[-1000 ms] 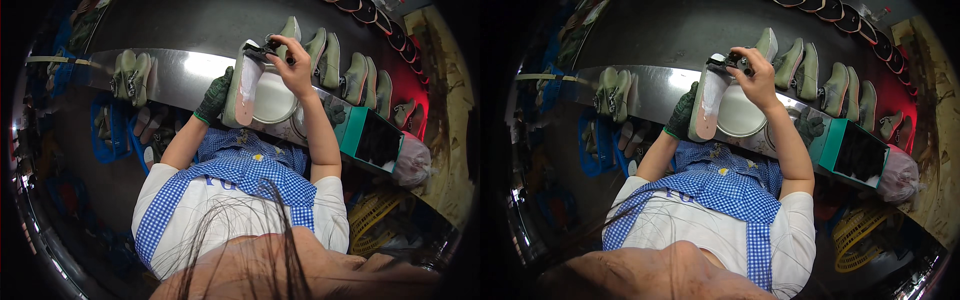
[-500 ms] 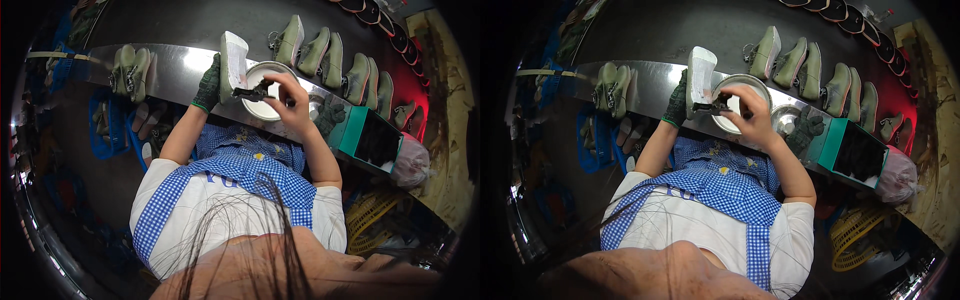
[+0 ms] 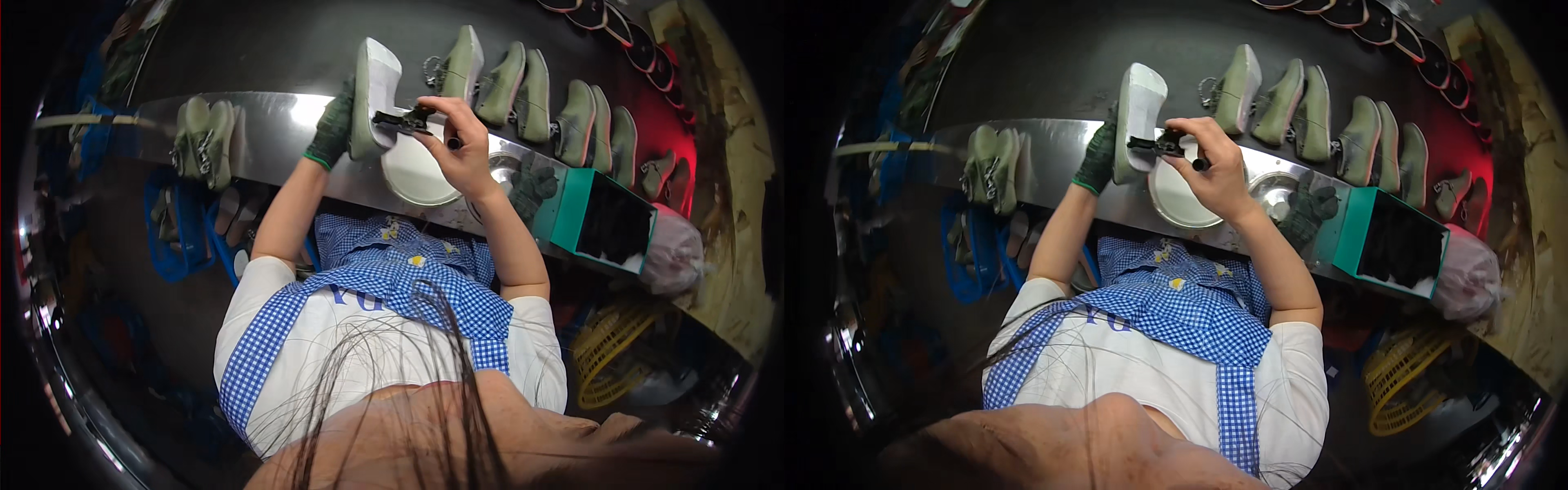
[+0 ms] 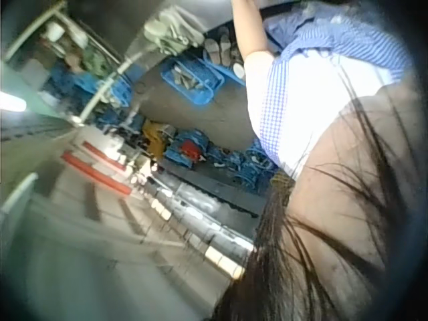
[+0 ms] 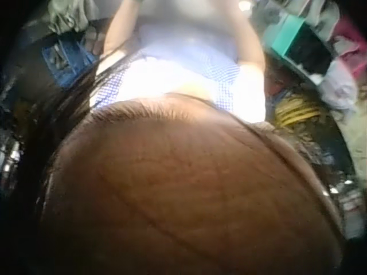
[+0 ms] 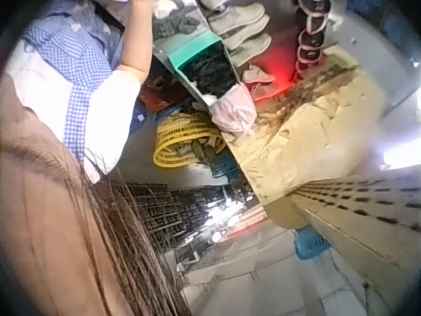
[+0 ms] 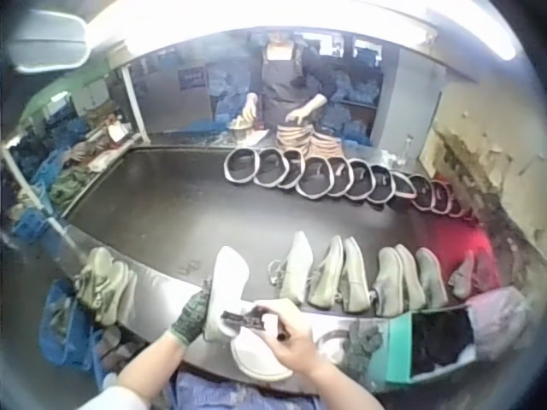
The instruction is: Applying adhesive or finish to the bottom of shoe soles using a manual brush at a factory workstation.
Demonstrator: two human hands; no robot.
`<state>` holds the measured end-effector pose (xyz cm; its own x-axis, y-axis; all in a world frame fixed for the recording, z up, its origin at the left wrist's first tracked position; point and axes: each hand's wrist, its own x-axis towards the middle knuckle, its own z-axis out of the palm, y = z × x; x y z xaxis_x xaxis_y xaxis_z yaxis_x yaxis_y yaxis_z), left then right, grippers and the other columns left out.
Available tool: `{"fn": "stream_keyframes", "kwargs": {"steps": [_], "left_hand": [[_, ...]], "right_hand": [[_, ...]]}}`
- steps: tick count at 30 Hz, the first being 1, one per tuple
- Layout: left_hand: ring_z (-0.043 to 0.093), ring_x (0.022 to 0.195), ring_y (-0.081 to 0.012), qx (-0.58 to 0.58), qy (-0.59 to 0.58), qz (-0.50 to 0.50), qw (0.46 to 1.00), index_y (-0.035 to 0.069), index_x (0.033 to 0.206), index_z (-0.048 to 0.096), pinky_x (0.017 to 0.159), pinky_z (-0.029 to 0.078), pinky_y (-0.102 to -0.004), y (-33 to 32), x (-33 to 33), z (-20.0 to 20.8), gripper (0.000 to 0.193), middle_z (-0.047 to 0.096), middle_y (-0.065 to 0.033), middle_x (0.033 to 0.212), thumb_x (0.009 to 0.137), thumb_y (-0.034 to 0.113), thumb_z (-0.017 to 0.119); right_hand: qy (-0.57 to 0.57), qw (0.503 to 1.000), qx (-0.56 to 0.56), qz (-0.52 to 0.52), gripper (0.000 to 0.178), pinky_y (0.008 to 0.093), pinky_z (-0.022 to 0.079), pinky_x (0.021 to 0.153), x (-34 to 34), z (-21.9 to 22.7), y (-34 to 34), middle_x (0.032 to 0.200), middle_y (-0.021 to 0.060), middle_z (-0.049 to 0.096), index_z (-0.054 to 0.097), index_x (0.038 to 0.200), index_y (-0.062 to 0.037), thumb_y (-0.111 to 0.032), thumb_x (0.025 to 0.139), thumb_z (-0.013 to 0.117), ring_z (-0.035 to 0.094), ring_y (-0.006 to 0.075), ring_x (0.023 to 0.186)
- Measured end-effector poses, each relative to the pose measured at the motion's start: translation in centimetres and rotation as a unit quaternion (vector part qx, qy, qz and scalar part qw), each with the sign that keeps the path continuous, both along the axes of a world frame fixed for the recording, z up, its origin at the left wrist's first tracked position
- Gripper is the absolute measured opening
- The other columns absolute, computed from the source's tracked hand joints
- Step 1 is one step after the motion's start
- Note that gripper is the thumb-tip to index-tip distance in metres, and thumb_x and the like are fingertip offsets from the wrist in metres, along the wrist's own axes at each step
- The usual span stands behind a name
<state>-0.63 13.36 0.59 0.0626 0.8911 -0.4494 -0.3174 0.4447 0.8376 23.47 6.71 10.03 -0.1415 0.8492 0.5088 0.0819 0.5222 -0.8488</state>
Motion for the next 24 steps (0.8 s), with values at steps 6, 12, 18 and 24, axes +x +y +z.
{"fn": "stream_keyframes", "kwargs": {"steps": [6,12,18,24], "left_hand": [[0.061,0.1,-0.0255,0.362,0.353,-0.122,0.854,0.004,0.13,0.052,0.087,0.048,-0.034,11.8,-2.5,-7.1,0.043,0.059,-0.0169,0.123,0.096,0.029,0.047],[0.062,0.106,-0.0276,0.258,0.512,-0.207,0.793,0.002,0.132,0.052,0.093,0.047,-0.0351,16.9,2.3,-5.1,0.054,0.063,-0.0148,0.121,0.097,0.043,0.044],[0.061,0.108,-0.0298,0.238,0.607,-0.257,0.714,0.003,0.132,0.053,0.094,0.046,-0.0363,17.4,2.6,-6.9,0.053,0.063,-0.0151,0.121,0.096,0.042,0.046],[0.062,0.105,-0.0266,0.253,0.547,-0.121,0.789,0.007,0.128,0.057,0.09,0.048,-0.0342,12.0,-0.9,-4.7,0.044,0.065,-0.0125,0.119,0.094,0.034,0.053]], "right_hand": [[0.232,0.911,-0.296,-0.169,0.021,0.0185,0.035,0.051,6.3,-5.0,-0.1,0.086,0.0052,0.061,0.062,0.104,0.0006,-0.006,0.085,0.067,0.043,0.0067,0.057],[0.265,0.879,-0.315,-0.241,0.018,0.019,0.033,0.048,8.9,-8.2,2.6,0.082,0.0051,0.06,0.062,0.099,0.0002,-0.007,0.084,0.068,0.042,0.0067,0.055],[0.302,0.838,-0.348,-0.293,0.015,0.0194,0.031,0.045,8.7,-12.4,6.0,0.077,0.005,0.059,0.062,0.094,-0.0003,-0.009,0.083,0.069,0.04,0.0067,0.052],[0.333,0.802,-0.383,-0.315,0.014,0.0199,0.029,0.042,12.4,-15.8,3.9,0.072,0.005,0.058,0.062,0.088,-0.0007,-0.01,0.082,0.071,0.039,0.0067,0.049]]}}
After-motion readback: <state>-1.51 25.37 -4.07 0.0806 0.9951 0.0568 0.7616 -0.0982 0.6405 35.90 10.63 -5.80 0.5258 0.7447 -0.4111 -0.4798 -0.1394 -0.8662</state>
